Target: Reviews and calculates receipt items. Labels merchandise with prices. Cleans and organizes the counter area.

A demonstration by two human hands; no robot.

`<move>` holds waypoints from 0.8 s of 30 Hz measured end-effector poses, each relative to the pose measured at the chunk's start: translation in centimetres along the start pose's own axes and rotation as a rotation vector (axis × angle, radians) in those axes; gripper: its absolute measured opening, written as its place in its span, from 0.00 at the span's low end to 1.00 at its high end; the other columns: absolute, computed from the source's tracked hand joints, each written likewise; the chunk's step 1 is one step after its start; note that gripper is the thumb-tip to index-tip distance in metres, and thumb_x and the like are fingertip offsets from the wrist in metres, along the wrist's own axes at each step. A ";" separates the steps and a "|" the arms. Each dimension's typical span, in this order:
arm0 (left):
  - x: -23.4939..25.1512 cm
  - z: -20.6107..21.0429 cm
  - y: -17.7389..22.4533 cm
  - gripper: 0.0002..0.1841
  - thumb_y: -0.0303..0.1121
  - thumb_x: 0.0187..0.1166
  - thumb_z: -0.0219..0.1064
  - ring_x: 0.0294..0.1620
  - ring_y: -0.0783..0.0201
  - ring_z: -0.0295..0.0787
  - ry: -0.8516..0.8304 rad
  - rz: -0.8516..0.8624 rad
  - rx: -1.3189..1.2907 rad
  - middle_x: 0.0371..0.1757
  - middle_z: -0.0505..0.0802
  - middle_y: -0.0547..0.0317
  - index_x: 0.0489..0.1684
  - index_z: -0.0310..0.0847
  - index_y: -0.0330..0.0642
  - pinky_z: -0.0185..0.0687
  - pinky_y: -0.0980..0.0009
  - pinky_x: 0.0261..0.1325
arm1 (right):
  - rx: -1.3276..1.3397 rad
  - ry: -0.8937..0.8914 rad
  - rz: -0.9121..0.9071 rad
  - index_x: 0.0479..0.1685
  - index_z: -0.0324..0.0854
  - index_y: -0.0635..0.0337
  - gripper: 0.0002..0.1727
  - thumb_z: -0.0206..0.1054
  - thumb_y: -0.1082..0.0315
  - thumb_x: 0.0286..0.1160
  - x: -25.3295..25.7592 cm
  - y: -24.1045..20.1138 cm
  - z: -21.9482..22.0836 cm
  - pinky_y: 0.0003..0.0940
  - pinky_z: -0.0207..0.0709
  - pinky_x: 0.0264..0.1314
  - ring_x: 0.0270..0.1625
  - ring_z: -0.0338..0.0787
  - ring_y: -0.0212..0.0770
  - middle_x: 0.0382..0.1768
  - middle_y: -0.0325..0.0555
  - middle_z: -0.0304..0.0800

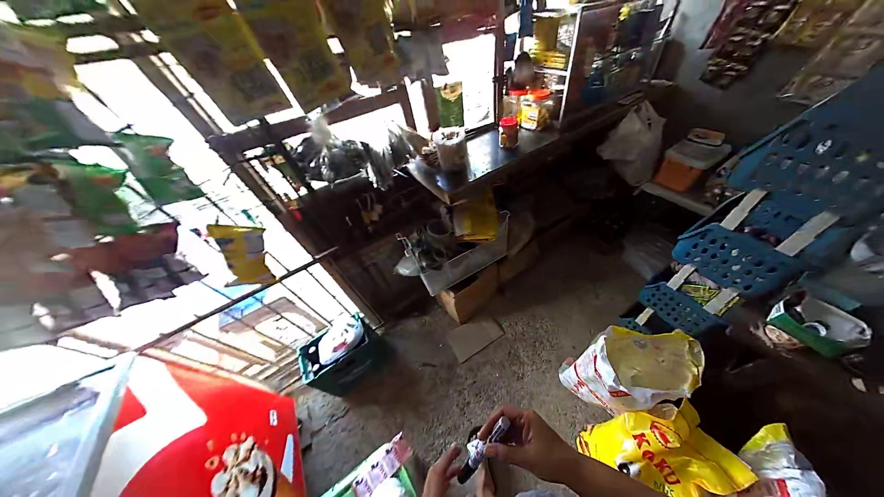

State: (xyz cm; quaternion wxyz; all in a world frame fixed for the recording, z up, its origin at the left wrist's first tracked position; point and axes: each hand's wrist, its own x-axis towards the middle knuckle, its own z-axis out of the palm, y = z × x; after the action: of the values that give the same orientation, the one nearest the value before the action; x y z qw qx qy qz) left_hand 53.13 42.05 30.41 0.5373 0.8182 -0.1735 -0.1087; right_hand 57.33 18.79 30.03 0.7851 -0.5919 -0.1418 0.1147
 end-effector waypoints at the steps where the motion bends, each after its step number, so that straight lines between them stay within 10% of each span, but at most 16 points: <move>1: 2.6 -0.3 -0.3 0.30 0.37 0.87 0.60 0.71 0.46 0.83 -0.033 0.063 0.009 0.72 0.82 0.28 0.80 0.64 0.20 0.78 0.51 0.74 | 0.025 0.029 -0.061 0.53 0.83 0.62 0.12 0.73 0.77 0.72 1.4 -0.2 -0.8 0.27 0.87 0.55 0.46 0.91 0.26 0.48 0.34 0.93; 6: 15.3 -1.7 -0.5 0.16 0.29 0.89 0.51 0.30 0.66 0.84 -0.140 0.121 0.009 0.34 0.88 0.47 0.57 0.79 0.22 0.83 0.67 0.39 | 0.005 0.251 -0.121 0.57 0.80 0.62 0.10 0.64 0.68 0.83 8.9 -1.6 -4.6 0.21 0.84 0.41 0.38 0.88 0.22 0.47 0.33 0.92; 13: 31.8 -0.4 2.1 0.31 0.46 0.95 0.42 0.27 0.76 0.78 -0.431 0.212 -0.190 0.27 0.85 0.57 0.54 0.79 0.19 0.78 0.74 0.36 | -0.027 0.396 -0.241 0.51 0.84 0.48 0.17 0.55 0.48 0.90 16.1 -5.3 -13.1 0.12 0.74 0.26 0.25 0.80 0.13 0.41 0.28 0.94; 24: 58.2 9.3 7.3 0.33 0.56 0.92 0.40 0.23 0.81 0.72 -0.562 0.522 -0.361 0.22 0.78 0.63 0.42 0.78 0.31 0.71 0.83 0.31 | -0.098 0.480 -0.515 0.52 0.86 0.47 0.16 0.55 0.51 0.90 25.9 -13.7 -35.0 0.08 0.73 0.25 0.25 0.80 0.12 0.38 0.28 0.93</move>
State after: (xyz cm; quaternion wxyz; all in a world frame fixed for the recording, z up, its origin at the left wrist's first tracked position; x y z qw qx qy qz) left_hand 101.80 8.25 33.85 0.6133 0.5780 -0.4929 -0.2165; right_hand 94.26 -7.36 36.43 0.7699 -0.5839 -0.1031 -0.2362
